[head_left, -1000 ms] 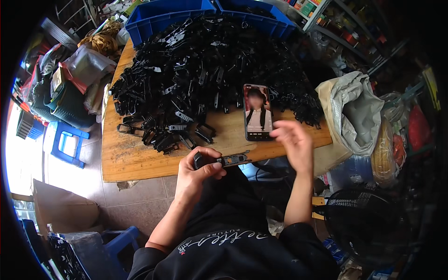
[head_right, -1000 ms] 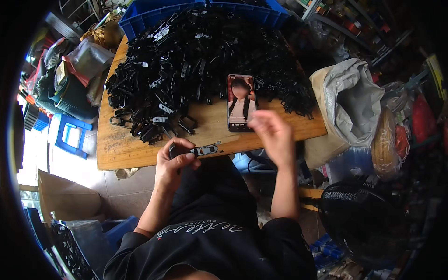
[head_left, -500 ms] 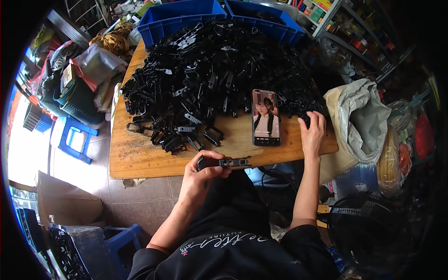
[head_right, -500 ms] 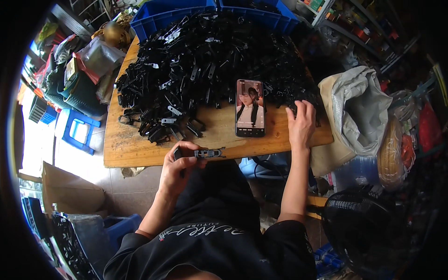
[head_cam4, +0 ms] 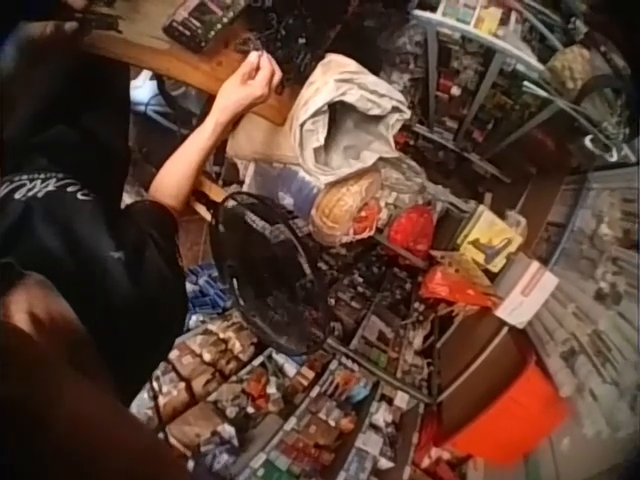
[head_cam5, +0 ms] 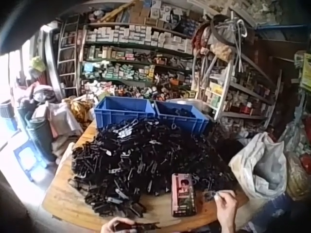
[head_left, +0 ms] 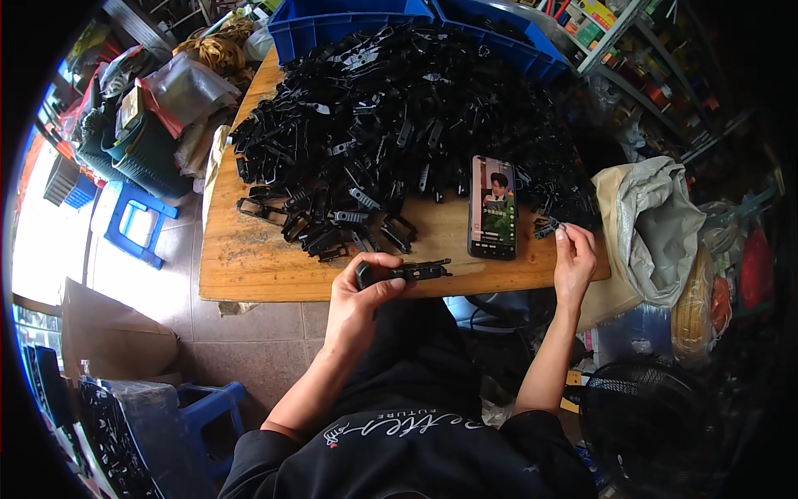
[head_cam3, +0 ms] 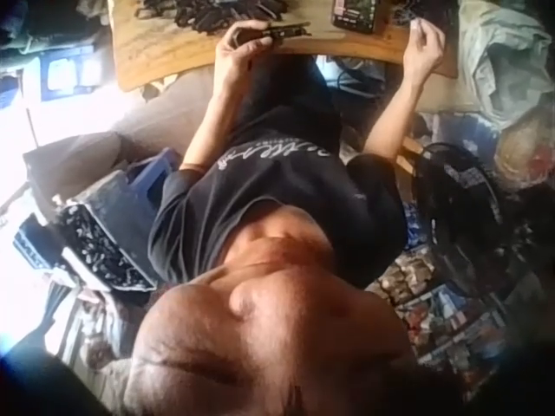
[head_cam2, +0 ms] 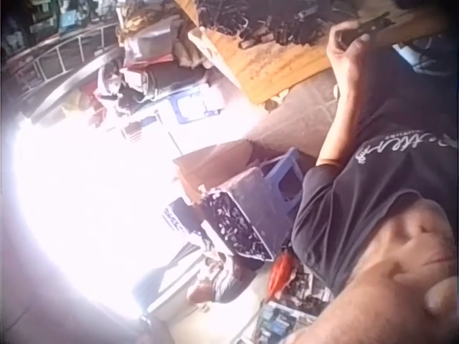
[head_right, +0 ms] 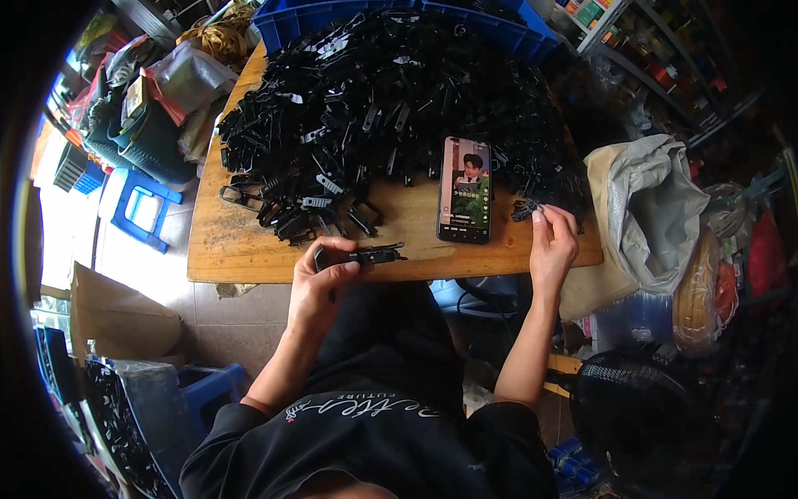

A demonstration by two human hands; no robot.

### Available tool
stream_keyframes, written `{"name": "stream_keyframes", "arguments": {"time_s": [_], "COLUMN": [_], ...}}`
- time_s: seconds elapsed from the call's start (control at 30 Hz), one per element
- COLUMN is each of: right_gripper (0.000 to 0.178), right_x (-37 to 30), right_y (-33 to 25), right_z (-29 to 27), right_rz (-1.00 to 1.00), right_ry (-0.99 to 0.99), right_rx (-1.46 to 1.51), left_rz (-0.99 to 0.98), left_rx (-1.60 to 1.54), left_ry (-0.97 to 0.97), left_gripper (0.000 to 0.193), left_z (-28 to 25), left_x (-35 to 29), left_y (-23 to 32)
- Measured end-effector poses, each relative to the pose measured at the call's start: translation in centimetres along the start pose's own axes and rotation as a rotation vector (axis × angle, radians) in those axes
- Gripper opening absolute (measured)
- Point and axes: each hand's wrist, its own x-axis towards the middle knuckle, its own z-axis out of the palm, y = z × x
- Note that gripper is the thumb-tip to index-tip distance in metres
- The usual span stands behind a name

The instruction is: The person is manually attaching small rings or clips to black plastic components at a workbench.

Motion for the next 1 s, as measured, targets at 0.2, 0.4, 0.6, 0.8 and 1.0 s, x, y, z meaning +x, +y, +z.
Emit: {"name": "stream_keyframes", "arguments": {"time_s": [0.2,0.4,0.6,0.8,1.0], "right_gripper": [0.016,0.016,0.017,0.013,0.018], "right_x": [0.1,0.1,-0.1,-3.2,-6.0], "right_y": [1.2,1.6,0.6,-7.9,-11.0], "right_z": [0.2,0.3,-0.4,1.2,4.7], "right_rz": [0.036,-0.023,0.087,0.011,-0.309], "right_ry": [0.037,0.142,0.094,-0.056,-0.164], "right_rx": [-0.005,-0.119,0.006,0.258,0.329], "left_rz": [0.029,0.026,0.038,-0.079,-0.133], "left_rx": [0.026,0.013,0.046,0.110,0.117], "left_ry": [0.029,0.029,0.040,-0.141,-0.099], "left_gripper": [0.025,0.025,0.022,0.028,0.034], "left_z": [0.1,0.2,0.1,1.1,1.5], "left_x": [-0.1,-0.3,-0.2,-0.6,-0.5], "left_y": [0.2,0.1,-0.2,0.3,-0.1]}}
